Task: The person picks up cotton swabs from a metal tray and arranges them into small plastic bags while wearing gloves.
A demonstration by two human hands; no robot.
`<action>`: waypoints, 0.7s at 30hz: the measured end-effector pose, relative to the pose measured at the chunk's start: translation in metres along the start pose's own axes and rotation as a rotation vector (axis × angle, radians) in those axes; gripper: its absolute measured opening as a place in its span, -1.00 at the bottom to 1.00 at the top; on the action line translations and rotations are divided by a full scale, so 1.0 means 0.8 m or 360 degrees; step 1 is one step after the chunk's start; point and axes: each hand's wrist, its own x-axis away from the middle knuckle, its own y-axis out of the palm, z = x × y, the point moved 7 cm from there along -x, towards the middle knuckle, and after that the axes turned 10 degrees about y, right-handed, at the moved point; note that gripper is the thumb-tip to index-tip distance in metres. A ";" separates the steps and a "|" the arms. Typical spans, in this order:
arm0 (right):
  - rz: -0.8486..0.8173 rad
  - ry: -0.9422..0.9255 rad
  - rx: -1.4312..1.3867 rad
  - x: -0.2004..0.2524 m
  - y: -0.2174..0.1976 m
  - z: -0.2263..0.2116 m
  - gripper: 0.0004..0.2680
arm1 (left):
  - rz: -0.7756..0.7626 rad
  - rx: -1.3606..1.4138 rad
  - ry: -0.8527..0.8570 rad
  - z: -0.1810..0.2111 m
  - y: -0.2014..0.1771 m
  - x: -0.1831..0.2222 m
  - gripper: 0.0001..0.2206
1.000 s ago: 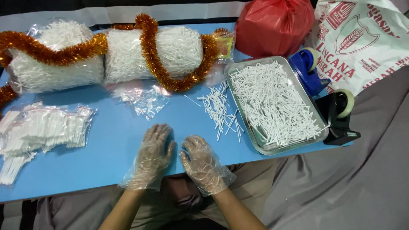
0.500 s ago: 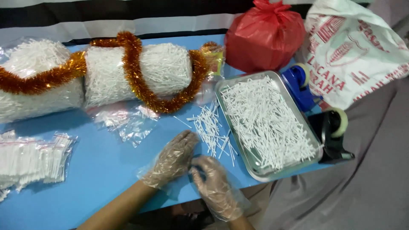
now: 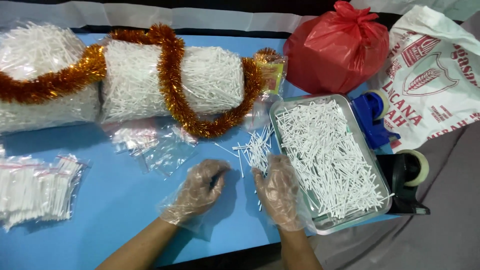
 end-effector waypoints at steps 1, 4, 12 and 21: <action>-0.0390 0.0383 0.0161 -0.002 0.021 0.015 -0.70 | 0.0000 0.0075 -0.0166 -0.012 -0.003 0.000 -0.84; -0.0753 0.0676 0.0466 0.017 0.050 0.039 -0.65 | -0.0006 0.0176 -0.0342 -0.025 -0.004 -0.003 -0.86; -0.0799 0.0715 0.0494 -0.024 0.030 0.007 -0.67 | -0.0055 0.0279 -0.0462 -0.016 -0.004 -0.004 -0.83; -0.0693 0.0860 0.0382 0.011 0.105 0.071 -0.81 | -0.0029 0.0262 -0.0422 -0.015 -0.007 -0.006 -0.85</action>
